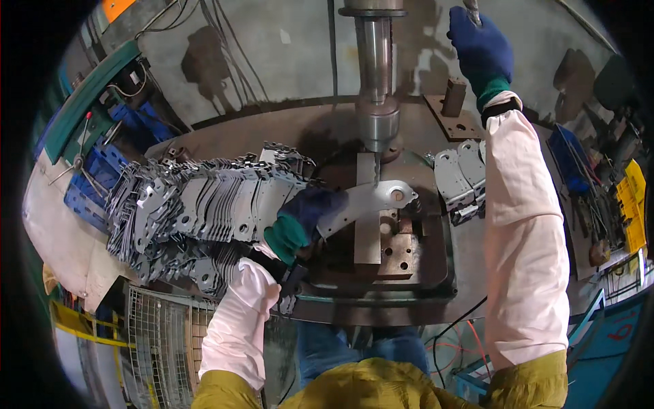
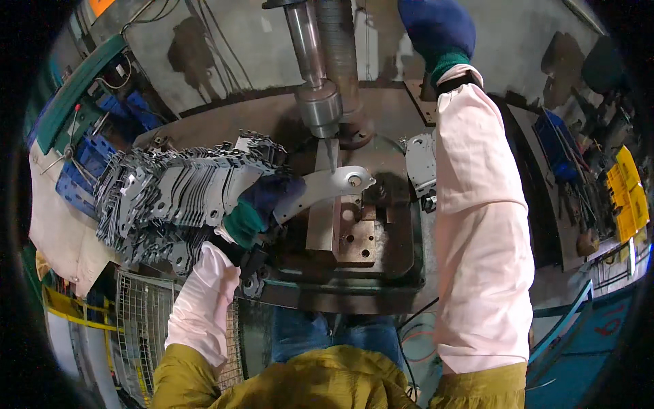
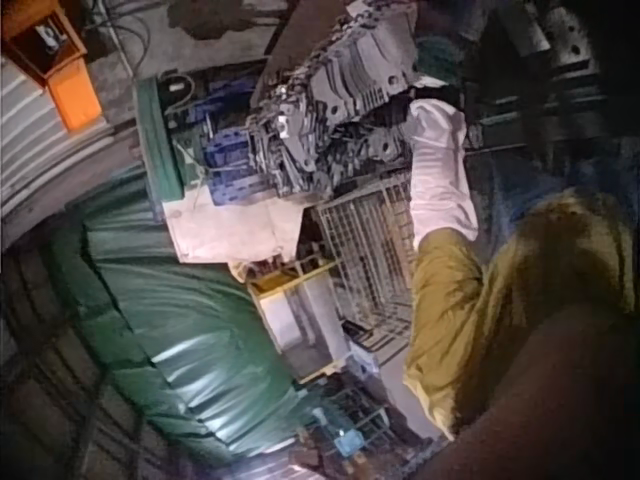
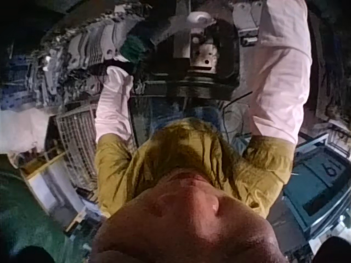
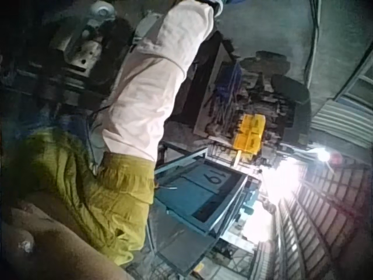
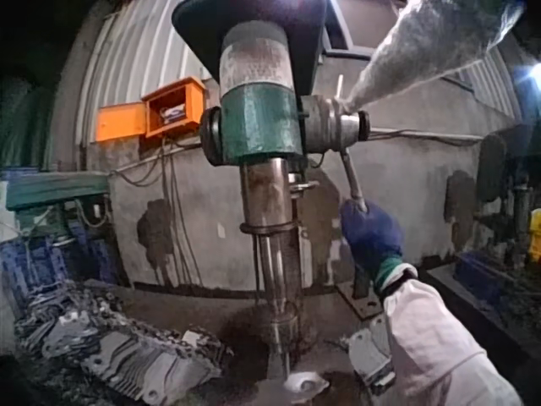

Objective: The recorder uses a stationary drill press to drill precision holes into individual metal plates from a stack, and subsequently performs secondary manipulation on a plate with a manual tool.

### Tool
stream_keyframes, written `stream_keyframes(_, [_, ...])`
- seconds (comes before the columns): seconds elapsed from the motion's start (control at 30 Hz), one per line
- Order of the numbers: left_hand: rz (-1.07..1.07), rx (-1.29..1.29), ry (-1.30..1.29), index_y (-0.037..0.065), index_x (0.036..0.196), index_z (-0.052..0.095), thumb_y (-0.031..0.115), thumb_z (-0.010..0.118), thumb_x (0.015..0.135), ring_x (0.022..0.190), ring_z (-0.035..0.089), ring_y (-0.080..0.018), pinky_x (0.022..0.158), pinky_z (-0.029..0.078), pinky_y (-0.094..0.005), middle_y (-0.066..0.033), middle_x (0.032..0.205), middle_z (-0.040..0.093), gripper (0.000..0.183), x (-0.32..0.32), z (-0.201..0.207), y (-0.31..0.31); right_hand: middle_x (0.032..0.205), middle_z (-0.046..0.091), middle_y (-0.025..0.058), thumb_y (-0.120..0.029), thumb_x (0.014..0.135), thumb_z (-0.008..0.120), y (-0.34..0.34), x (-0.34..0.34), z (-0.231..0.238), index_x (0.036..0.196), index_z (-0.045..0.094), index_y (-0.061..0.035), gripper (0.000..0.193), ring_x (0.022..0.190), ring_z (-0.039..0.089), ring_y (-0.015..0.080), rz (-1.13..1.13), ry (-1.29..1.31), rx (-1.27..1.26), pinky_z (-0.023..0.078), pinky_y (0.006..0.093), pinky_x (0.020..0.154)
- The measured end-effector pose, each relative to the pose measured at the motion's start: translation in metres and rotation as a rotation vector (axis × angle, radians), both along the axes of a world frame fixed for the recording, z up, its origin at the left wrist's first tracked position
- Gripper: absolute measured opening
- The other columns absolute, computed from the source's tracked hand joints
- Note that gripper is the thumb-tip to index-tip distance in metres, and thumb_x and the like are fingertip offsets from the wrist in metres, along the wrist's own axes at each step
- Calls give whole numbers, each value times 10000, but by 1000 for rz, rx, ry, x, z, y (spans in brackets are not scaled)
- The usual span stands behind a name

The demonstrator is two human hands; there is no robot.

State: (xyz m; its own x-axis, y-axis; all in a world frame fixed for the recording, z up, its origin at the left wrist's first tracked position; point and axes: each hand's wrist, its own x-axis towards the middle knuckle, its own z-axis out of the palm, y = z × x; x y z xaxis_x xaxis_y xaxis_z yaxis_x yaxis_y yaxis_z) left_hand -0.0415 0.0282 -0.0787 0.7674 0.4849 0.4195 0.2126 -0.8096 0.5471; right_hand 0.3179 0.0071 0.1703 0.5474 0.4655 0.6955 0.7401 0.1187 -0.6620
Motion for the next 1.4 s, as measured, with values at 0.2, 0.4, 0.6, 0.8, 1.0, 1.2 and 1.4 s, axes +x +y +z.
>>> stream_keyframes(0.2, [21, 281, 49, 105, 1265, 676, 89, 670, 845, 1085, 646, -351, 960, 530, -423, -142, 1176, 688, 420, -1, 14, -8, 926, 722, 225, -537, 976, 504, 9, -4, 3, 1002, 732, -97, 496, 917, 681, 461, -166, -87, -6, 529, 533, 777])
stream_keyframes(0.4, [26, 334, 94, 120, 1324, 654, 103, 687, 786, 1159, 620, -354, 1032, 511, -419, -138, 1226, 682, 539, 2, 22, -12, 930, 730, 207, -509, 974, 505, 12, 3, 1, 1009, 736, -110, 462, 925, 687, 448, -215, -134, 3, 531, 536, 786])
stream_keyframes(0.6, [60, 344, 83, 133, 1320, 660, 82, 686, 796, 1104, 648, -352, 977, 541, -411, -145, 1206, 687, 526, -7, 25, -17, 949, 731, 203, -509, 970, 514, 15, -7, 6, 1002, 739, -111, 459, 937, 687, 443, -213, -92, -12, 531, 538, 798])
stream_keyframes(0.8, [30, 335, 55, 88, 1280, 666, 85, 714, 829, 1071, 682, -368, 935, 562, -422, -181, 1204, 701, 454, 2, 18, -12, 946, 728, 207, -510, 961, 529, 16, 1, 2, 980, 743, -109, 454, 935, 686, 444, -255, -117, 10, 531, 540, 796])
stream_keyframes(1.0, [14, 302, 95, 82, 1296, 652, 69, 711, 795, 1096, 669, -380, 959, 547, -437, -171, 1234, 692, 505, -2, 13, -7, 921, 726, 206, -499, 963, 530, 18, -1, 3, 975, 744, -106, 448, 923, 685, 445, -269, -147, 7, 530, 538, 791])
stream_keyframes(1.2, [14, 390, 152, 64, 1298, 651, 50, 694, 773, 1156, 648, -377, 993, 531, -435, -166, 1261, 686, 527, -2, 30, -16, 910, 725, 210, -488, 962, 531, 15, -3, 4, 975, 746, -99, 445, 920, 686, 443, -206, -113, 30, 527, 538, 792])
stream_keyframes(1.4, [26, 384, 150, 116, 1344, 629, 48, 679, 733, 1173, 622, -359, 1007, 521, -427, -131, 1278, 671, 617, -2, 18, -9, 917, 723, 212, -498, 958, 539, 19, -1, 3, 981, 743, -94, 453, 923, 685, 444, -242, -135, 31, 527, 534, 797])
